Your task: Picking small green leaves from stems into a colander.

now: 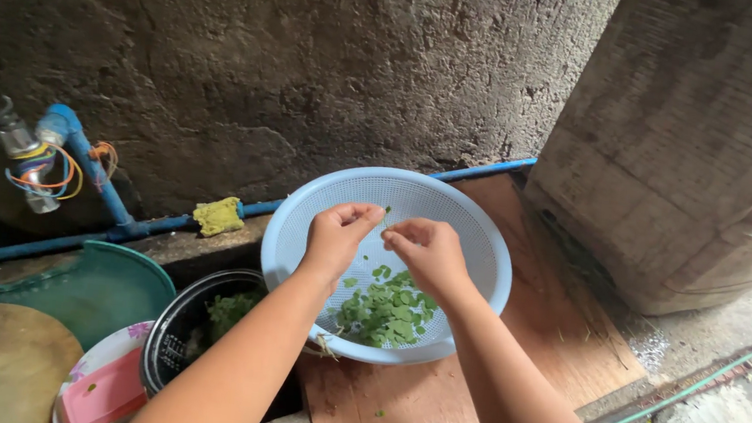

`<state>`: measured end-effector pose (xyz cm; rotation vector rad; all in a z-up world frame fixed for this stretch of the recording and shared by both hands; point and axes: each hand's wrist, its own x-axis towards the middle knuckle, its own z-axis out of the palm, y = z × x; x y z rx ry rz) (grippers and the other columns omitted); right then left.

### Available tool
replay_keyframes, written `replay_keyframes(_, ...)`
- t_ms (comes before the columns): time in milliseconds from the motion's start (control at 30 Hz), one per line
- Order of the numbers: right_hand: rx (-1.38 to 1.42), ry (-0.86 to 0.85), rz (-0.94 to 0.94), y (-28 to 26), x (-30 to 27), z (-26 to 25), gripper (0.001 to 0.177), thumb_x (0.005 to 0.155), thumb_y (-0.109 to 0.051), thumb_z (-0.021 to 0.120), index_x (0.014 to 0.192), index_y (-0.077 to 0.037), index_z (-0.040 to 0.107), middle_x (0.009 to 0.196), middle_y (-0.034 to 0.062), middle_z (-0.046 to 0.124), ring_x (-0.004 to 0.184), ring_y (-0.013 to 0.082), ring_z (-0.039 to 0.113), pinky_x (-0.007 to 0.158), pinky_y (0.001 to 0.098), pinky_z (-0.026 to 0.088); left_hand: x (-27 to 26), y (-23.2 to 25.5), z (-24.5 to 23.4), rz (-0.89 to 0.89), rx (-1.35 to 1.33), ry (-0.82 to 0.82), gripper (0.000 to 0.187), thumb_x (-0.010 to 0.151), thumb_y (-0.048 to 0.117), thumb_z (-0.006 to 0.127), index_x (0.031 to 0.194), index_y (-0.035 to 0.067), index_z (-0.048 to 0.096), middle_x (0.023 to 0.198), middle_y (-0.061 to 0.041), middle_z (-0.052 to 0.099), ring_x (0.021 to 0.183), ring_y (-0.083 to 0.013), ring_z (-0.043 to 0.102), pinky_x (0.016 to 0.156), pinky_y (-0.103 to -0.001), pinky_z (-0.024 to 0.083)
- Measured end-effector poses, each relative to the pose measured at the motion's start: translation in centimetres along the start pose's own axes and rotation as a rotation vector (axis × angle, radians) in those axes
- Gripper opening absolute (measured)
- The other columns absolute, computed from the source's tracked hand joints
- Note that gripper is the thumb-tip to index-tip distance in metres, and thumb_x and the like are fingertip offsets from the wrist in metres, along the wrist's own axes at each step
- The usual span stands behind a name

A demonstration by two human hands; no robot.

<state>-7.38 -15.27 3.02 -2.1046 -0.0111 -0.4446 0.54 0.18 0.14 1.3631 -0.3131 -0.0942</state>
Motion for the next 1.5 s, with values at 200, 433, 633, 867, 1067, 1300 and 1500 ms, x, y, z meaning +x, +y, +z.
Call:
replay_keyframes(200,-0.599,0.452,-0.161,1.5,-0.9,-5.2,0.014,0.081,-0.029,0.08,0.086,-0.016,0.084,0.09,0.0079,0.078,0.085,0.0278,0.072,0.077,0.0439,0.05,0.1,0.2,0.3,-0.008,0.473,-0.035,0.031,0.091,0.04,0.07,0.102,0.012,0.077,0.085,0.0,0.075,0.078,-0.0121,0.067,0.077,-0.035,0.054)
replay_keyframes(433,-0.913,0.38,0.361,10.5,0.2,-13.0,0.028,0.086,-0.032,0.071,0.109,-0.019,0.08,0.11,0.008,0.075,0.11,0.0309,0.066,0.094,0.0567,0.042,-1.0,2.4,0.1,-0.185,1.187,-0.181,0.046,0.097,0.056,0.06,0.091,0.014,0.08,0.086,-0.008,0.078,0.091,-0.0272,0.07,0.102,-0.047,0.033)
replay_keyframes(633,-1.022,0.401,0.31,7.0,-0.5,-11.7,0.047,0.086,-0.039,0.07,0.127,-0.016,0.071,0.126,0.01,0.068,0.121,0.0347,0.057,0.097,0.0621,0.036,-0.6,1.4,-1.7,-0.025,1.309,-0.216,0.015,0.086,0.036,0.072,0.098,0.029,0.08,0.089,-0.001,0.074,0.106,-0.0272,0.059,0.093,-0.051,0.026)
replay_keyframes(867,-0.649,0.289,-0.286,-0.9,-1.7,-3.5,0.03,0.083,-0.028,0.076,0.112,-0.02,0.076,0.123,0.0051,0.068,0.12,0.0314,0.057,0.098,0.0512,0.039,-1.3,3.0,-8.6,0.14,1.231,0.033,0.015,0.085,0.031,0.073,0.095,0.028,0.083,0.095,-0.005,0.076,0.106,-0.0302,0.062,0.094,-0.052,0.038)
replay_keyframes(1067,-0.467,-0.03,-0.452,-4.7,-2.5,3.1,0.026,0.082,-0.02,0.077,0.107,-0.017,0.077,0.12,0.008,0.068,0.115,0.0336,0.057,0.094,0.0475,0.044,-2.9,-1.1,-18.9,0.158,0.929,0.17,0.018,0.085,0.026,0.071,0.098,0.017,0.077,0.096,-0.007,0.077,0.092,-0.0265,0.074,0.08,-0.041,0.056)
replay_keyframes(1300,-0.381,-0.312,-0.525,-7.4,-3.1,6.5,0.027,0.081,-0.015,0.076,0.108,-0.011,0.077,0.119,0.0109,0.068,0.11,0.0339,0.058,0.094,0.0441,0.049,-6.4,-6.1,-22.8,-0.284,1.133,0.036,0.02,0.082,0.029,0.074,0.098,0.018,0.08,0.102,-0.011,0.078,0.096,-0.0302,0.074,0.085,-0.043,0.058)
replay_keyframes(1500,-0.414,-0.385,-0.485,-7.6,-2.9,6.7,0.029,0.079,-0.014,0.076,0.108,-0.011,0.077,0.119,0.0107,0.068,0.109,0.0339,0.058,0.093,0.0441,0.049,-2.6,-13.7,-27.6,-0.757,1.293,0.286,0.035,0.091,0.026,0.064,0.119,0.007,0.075,0.124,-0.018,0.07,0.116,-0.036,0.067,0.095,-0.048,0.055)
